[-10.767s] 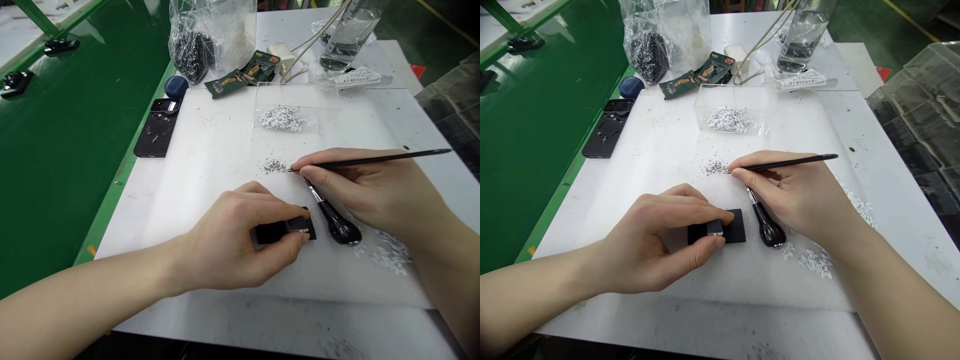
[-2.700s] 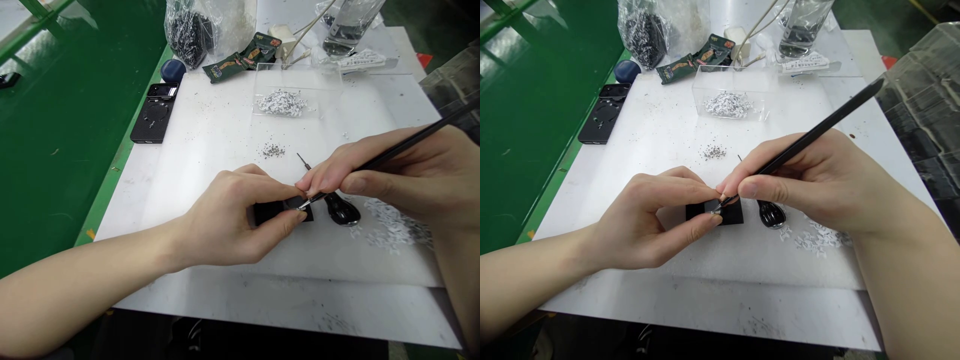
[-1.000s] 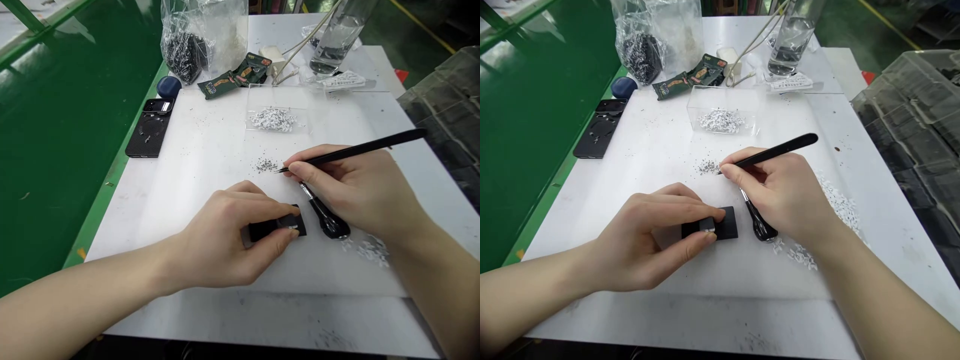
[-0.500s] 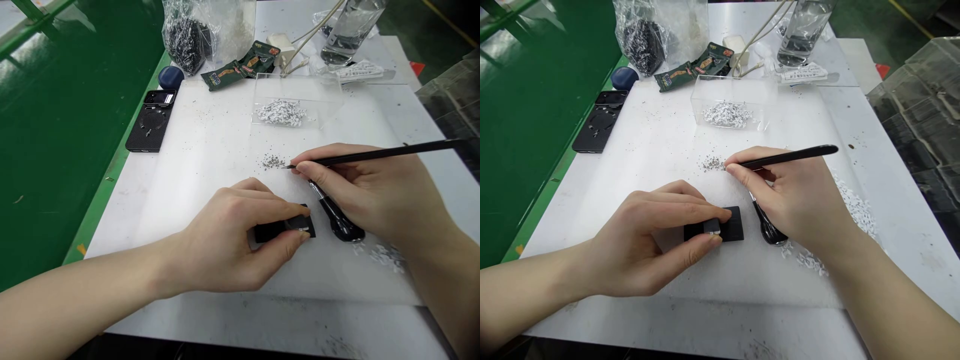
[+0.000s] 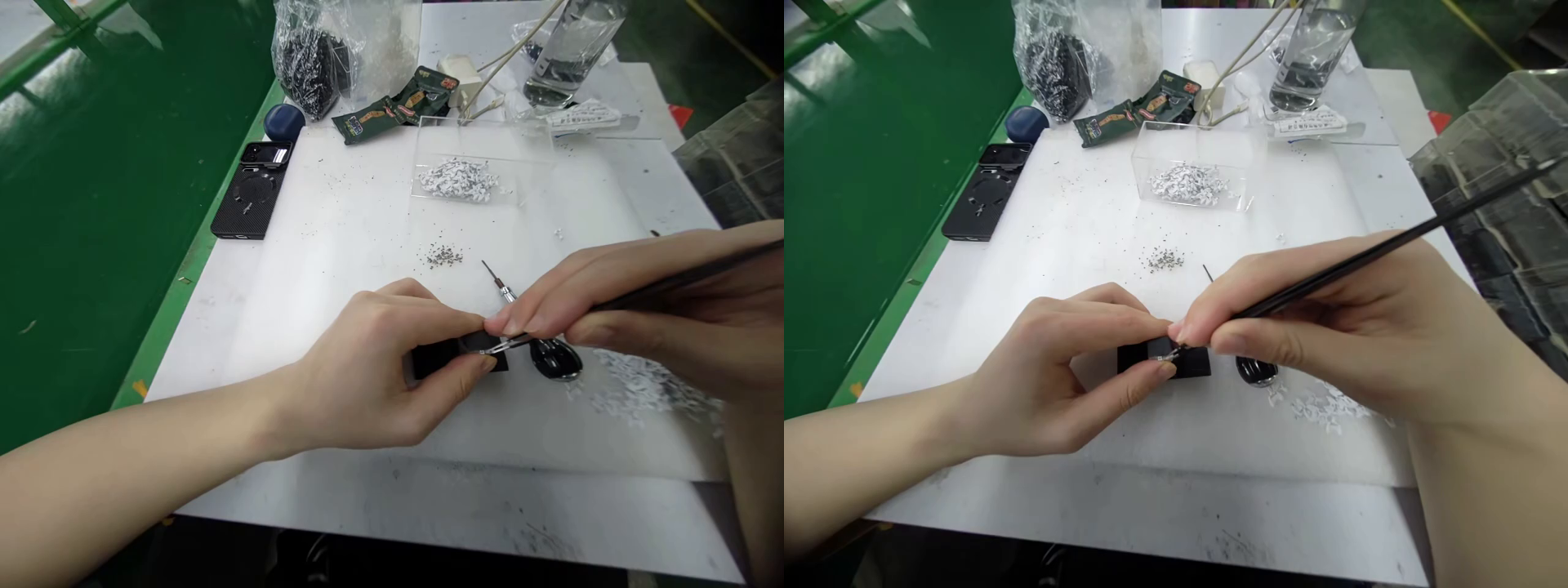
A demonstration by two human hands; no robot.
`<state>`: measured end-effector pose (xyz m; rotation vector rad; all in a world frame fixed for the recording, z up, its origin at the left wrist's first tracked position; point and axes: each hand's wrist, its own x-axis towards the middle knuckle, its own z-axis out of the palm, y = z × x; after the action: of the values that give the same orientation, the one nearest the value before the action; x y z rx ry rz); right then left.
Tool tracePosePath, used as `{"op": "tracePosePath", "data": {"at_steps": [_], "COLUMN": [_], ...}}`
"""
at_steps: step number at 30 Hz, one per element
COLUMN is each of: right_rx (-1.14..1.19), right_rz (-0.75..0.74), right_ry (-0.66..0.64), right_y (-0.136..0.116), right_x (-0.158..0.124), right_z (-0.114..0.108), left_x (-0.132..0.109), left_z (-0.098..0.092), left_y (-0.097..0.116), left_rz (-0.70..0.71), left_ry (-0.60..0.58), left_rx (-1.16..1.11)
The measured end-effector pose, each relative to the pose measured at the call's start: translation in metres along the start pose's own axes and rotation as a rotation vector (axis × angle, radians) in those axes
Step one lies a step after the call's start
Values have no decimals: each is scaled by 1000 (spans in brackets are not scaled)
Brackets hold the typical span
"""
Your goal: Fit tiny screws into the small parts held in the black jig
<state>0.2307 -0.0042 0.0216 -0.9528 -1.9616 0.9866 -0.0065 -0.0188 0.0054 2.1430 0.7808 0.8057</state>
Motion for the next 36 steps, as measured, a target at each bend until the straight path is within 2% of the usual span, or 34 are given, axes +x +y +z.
{"op": "tracePosePath", "data": {"at_steps": [3,19,29,36], "right_rx": [-34,-49,-31,29], "right_rz": [-67,-107,-97,-4], "right_ry": [-127,-214,-174,-105], "right_y": [4,8,6,4], "right_x": [-1,-1,2,0], "right_z": [-4,-13,-9,-1], "left_x": [0,1,1,1], "left_z": [0,-1,-1,0], "left_y": [0,1,0,1], "left_rz": [14,3,-9,8], "left_ry": [4,-10,-10,-5], "left_rx": [16,18,17,12]}}
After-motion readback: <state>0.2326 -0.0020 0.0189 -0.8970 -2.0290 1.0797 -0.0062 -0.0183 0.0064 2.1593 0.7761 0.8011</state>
